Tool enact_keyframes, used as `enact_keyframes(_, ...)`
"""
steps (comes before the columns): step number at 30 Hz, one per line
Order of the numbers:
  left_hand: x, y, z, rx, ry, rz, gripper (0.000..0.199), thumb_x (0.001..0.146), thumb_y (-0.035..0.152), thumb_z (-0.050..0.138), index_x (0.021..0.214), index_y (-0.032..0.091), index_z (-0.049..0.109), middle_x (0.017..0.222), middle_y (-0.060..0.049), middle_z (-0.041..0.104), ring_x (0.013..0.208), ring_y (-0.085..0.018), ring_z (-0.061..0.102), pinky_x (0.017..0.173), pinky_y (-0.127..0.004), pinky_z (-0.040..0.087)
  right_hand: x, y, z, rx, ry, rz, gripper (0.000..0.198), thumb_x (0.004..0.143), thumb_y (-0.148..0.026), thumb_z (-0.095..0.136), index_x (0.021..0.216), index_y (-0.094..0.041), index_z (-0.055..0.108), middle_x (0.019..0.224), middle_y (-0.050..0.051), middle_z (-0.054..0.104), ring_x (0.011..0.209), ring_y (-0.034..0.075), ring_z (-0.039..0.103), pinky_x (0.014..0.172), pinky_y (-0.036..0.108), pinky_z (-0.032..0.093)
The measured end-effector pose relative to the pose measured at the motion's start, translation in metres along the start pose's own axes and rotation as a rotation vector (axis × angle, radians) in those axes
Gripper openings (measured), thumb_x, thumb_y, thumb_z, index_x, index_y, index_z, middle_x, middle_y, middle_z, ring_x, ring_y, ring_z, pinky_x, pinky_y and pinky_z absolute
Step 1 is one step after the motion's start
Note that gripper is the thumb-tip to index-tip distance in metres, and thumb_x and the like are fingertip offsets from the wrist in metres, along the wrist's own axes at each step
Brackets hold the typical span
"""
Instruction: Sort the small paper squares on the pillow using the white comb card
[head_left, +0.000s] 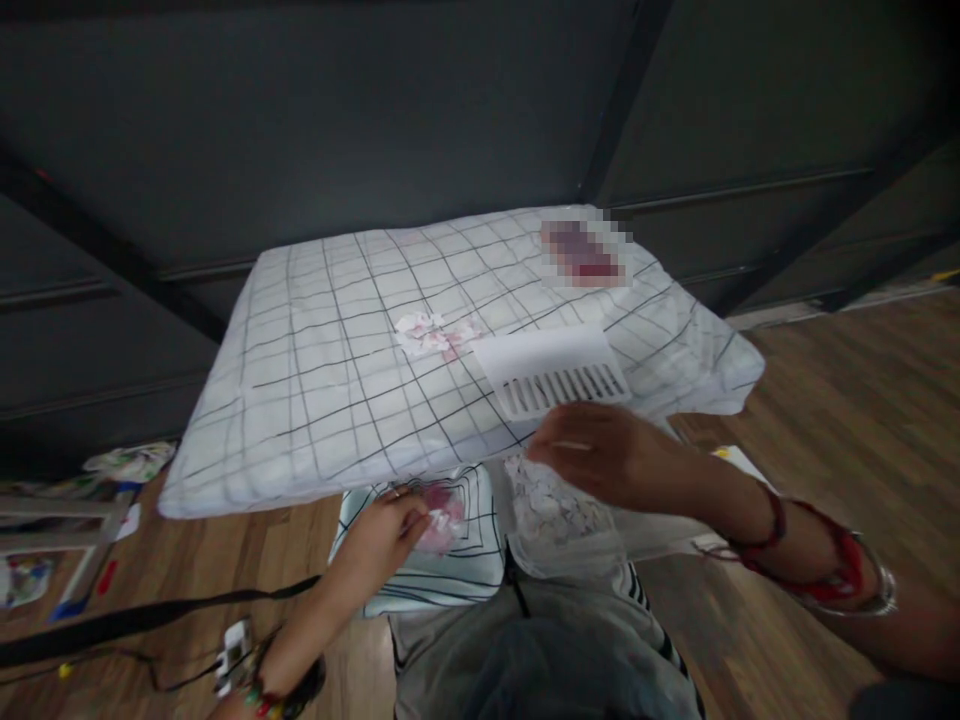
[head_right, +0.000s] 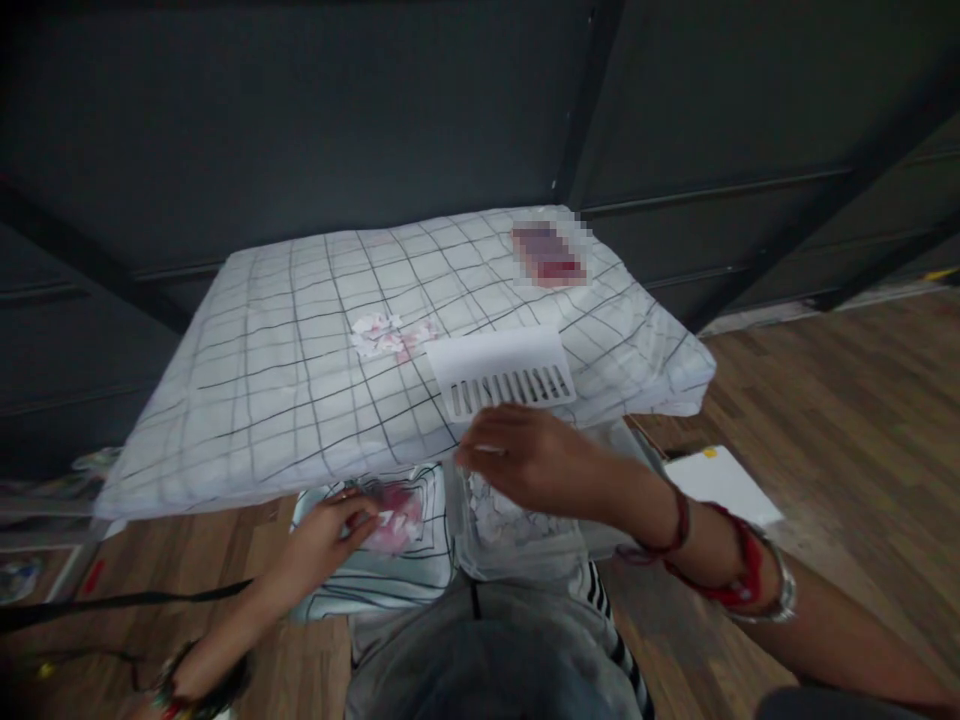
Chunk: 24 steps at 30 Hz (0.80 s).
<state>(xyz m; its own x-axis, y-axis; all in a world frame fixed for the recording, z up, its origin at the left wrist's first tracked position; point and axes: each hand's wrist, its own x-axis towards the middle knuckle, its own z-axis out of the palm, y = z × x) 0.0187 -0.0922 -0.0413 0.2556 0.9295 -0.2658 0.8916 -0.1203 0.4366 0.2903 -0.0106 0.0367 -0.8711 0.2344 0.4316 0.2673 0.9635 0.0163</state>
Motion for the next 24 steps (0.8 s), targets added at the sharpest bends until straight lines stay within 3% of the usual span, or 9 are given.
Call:
enact_keyframes(2,-0.005,-0.013,-0.009,0.014,0.030,-0.075,0.017,0.080,0.013,0.047,0.075,0.019,0.061,0.073,-0.003,0.063,0.071,-0.017,0.060,0.065,-0.026,0.043,0.014,-0.023,0.019,0.090,-0.192,0.001,0.017,0.087,-0.011,0.042,0.086,-0.015,0.058,0.079,0.003,0.061,0.073,0.013,0.055,0.066,0.026,0.046)
enact_keyframes(4,-0.009,-0.020,-0.013,0.019,0.051,-0.122,0.018,0.078,0.011,0.047,0.074,0.020,0.061,0.073,-0.002,0.064,0.071,-0.016,0.060,0.066,-0.025,0.043,0.030,-0.040,0.046,0.149,-0.466,0.035,0.017,0.088,-0.012,0.041,0.088,-0.015,0.058,0.084,0.004,0.061,0.078,0.015,0.058,0.063,0.028,0.046)
enact_keyframes(8,-0.013,-0.021,-0.010,0.013,0.063,-0.143,0.016,0.075,0.011,0.049,0.070,0.021,0.060,0.069,0.000,0.063,0.068,-0.014,0.060,0.062,-0.023,0.043,0.055,-0.052,0.099,0.162,-0.572,0.025,0.016,0.086,-0.012,0.043,0.091,-0.014,0.059,0.092,0.006,0.063,0.085,0.017,0.059,0.066,0.029,0.048)
enact_keyframes(11,-0.013,-0.020,-0.007,0.014,0.083,-0.139,0.016,0.076,0.011,0.049,0.070,0.020,0.060,0.067,0.001,0.061,0.064,-0.013,0.058,0.060,-0.023,0.042,0.063,-0.051,0.120,0.155,-0.647,0.011,0.014,0.088,-0.016,0.046,0.086,-0.014,0.060,0.088,0.003,0.063,0.080,0.014,0.059,0.068,0.028,0.049)
enact_keyframes(16,-0.013,-0.021,-0.007,0.018,0.106,-0.133,0.015,0.077,0.012,0.049,0.069,0.020,0.058,0.063,0.003,0.056,0.059,-0.012,0.056,0.058,-0.022,0.041,0.065,-0.053,0.135,0.139,-0.707,-0.024,0.021,0.088,-0.032,0.052,0.095,-0.013,0.058,0.092,0.002,0.061,0.082,0.011,0.059,0.074,0.031,0.051)
enact_keyframes(19,-0.013,-0.022,-0.006,0.017,0.117,-0.134,0.015,0.078,0.012,0.049,0.069,0.020,0.058,0.062,0.003,0.056,0.059,-0.013,0.057,0.057,-0.023,0.042,0.066,-0.053,0.137,0.139,-0.680,-0.041,0.012,0.088,-0.020,0.050,0.090,-0.012,0.059,0.091,0.003,0.062,0.083,0.013,0.060,0.071,0.029,0.050)
enact_keyframes(24,-0.012,-0.013,-0.007,0.017,0.134,-0.121,0.018,0.079,0.010,0.047,0.073,0.019,0.061,0.068,-0.001,0.062,0.065,-0.015,0.061,0.061,-0.025,0.044,0.059,-0.053,0.103,0.092,-0.537,0.021,0.014,0.085,-0.011,0.045,0.086,-0.014,0.059,0.084,0.006,0.064,0.076,0.016,0.061,0.057,0.026,0.044)
